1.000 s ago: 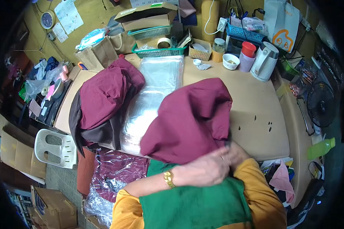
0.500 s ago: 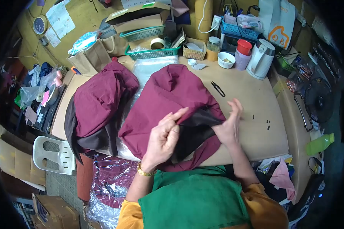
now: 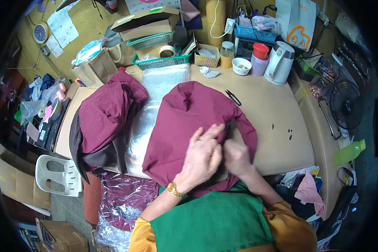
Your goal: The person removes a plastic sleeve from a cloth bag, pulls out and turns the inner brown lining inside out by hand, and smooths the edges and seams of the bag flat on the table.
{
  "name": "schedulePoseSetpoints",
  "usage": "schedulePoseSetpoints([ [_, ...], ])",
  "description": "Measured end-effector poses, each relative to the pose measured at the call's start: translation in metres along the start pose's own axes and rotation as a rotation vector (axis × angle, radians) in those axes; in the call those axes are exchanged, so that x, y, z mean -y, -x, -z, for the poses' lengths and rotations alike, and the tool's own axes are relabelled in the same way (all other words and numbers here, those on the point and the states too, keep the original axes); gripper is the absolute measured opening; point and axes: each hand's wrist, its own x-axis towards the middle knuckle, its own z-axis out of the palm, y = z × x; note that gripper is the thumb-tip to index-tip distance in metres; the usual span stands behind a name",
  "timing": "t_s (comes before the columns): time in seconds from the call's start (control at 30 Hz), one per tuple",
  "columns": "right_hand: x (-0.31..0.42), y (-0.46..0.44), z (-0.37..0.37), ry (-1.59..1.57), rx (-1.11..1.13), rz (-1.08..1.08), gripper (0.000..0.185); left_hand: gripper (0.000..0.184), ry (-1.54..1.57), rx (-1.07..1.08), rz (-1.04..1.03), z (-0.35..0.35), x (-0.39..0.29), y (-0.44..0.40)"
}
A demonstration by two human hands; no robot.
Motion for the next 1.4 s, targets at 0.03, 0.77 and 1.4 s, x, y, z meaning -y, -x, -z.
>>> schedulePoseSetpoints([
  [0.03,0.006,0.003,-0.013,-0.039,0.187,-0.016,0.012,0.008,0.013,0.043,-0.052,-0.01,-0.005,-0.002],
  [0.77,0.039,-0.123,-0.018,-0.375,1.067,-0.404,0.047,0.039,0.065,-0.109,-0.219,-0.014,0.014,0.092],
  [1.4,-0.09,-0.059,-0.042,0.19,0.039,-0.226,0.051,0.048,-0.324,0.301,0.393,0.028,0.029,0.074],
])
